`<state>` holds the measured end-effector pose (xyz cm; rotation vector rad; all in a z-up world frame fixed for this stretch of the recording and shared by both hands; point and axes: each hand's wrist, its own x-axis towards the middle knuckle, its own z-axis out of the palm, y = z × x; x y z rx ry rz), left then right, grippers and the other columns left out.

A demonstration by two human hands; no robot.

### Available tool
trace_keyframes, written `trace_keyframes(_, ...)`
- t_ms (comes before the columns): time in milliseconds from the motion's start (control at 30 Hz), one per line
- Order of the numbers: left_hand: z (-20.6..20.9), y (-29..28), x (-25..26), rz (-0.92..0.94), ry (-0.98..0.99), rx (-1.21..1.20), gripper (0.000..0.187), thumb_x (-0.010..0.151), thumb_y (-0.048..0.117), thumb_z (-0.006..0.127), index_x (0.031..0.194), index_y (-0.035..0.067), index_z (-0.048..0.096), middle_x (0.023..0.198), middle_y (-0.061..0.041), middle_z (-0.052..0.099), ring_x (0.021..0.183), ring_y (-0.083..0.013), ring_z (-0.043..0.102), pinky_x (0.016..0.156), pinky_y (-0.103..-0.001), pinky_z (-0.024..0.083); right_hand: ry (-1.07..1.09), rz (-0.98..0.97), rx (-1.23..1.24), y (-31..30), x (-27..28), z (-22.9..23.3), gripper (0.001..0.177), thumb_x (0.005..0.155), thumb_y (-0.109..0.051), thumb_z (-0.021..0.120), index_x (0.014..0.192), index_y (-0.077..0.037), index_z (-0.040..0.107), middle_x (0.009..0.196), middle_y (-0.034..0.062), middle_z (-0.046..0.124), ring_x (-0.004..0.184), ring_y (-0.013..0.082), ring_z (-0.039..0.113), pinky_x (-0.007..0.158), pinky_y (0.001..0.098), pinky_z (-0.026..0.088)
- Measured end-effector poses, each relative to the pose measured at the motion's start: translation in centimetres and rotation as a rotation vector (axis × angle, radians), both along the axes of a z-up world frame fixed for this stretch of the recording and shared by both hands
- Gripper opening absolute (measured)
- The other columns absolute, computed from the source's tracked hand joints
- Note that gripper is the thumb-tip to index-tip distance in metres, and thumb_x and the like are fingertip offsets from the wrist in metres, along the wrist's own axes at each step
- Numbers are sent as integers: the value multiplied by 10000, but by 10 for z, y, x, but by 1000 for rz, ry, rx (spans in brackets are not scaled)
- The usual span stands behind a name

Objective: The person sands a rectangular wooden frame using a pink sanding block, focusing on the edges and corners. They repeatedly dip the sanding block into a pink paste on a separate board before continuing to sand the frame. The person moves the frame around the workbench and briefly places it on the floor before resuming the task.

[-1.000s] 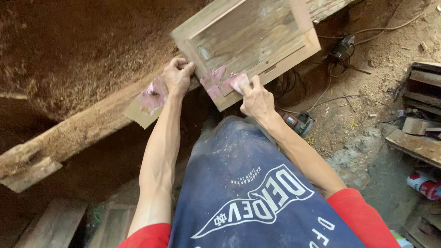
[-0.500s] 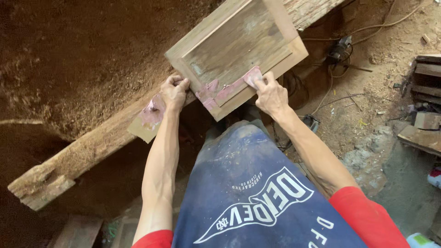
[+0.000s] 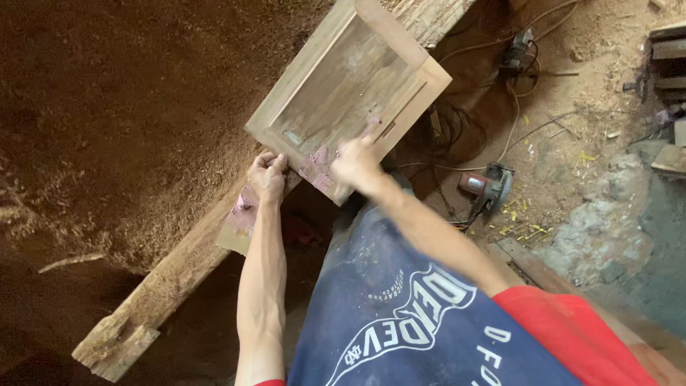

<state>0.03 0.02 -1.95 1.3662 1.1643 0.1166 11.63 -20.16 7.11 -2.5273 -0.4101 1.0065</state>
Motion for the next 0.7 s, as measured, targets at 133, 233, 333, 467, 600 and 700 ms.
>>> trace_keyframes(133, 12, -1, 4, -13, 35, 24, 174, 844, 83, 817, 958, 11, 708, 821, -35, 724, 699, -99, 670, 624, -245, 551, 96, -49, 198, 12, -50, 10, 345, 746, -66, 626, 1051, 35, 749, 970, 300, 695, 1011, 381, 698, 993, 387, 544)
trace_keyframes(233, 18, -2, 6, 4, 51, -10, 193, 828, 96, 816, 968, 32, 700, 817, -24, 723, 683, -98, 671, 574, -260, 524, 175, -91, 301, -16, -31, 27, 279, 853, -83, 595, 1051, -79, 790, 1024, 190, 765, 1010, 296, 751, 1003, 352, 575)
trace_keyframes(333, 15, -2, 4, -4, 31, 12, 183, 829, 88, 823, 956, 24, 707, 806, -20, 722, 684, -90, 666, 587, -247, 526, -661, 215, 455, -71, 18, 34, 453, 784, 49, 581, 1186, -112, 711, 1283, 94, 714, 1090, 301, 671, 965, 456, 563)
trace_keyframes(467, 4, -1, 2, 3, 29, 31, 170, 833, 66, 825, 944, 8, 709, 783, -17, 709, 672, -87, 649, 605, -235, 536, -620, 76, 392, -117, 67, 25, 387, 864, 52, 597, 1200, -124, 671, 1241, 122, 650, 1064, 377, 665, 871, 466, 578)
trace_keyframes(600, -4, -2, 3, 34, -3, 23, 164, 829, 47, 825, 929, 0, 705, 780, -16, 710, 669, -85, 647, 606, -233, 534, -378, 32, 111, -124, 54, 8, 353, 849, 6, 649, 1184, -100, 676, 1219, 219, 565, 952, 430, 646, 821, 511, 547)
trace_keyframes(700, 0, -2, 2, 32, -6, 17, 156, 831, 50, 822, 929, 12, 706, 780, -8, 716, 669, -78, 648, 602, -227, 528, -407, -105, 235, -120, 52, 7, 276, 802, 1, 687, 1036, -129, 755, 1092, 231, 569, 948, 418, 669, 850, 490, 576)
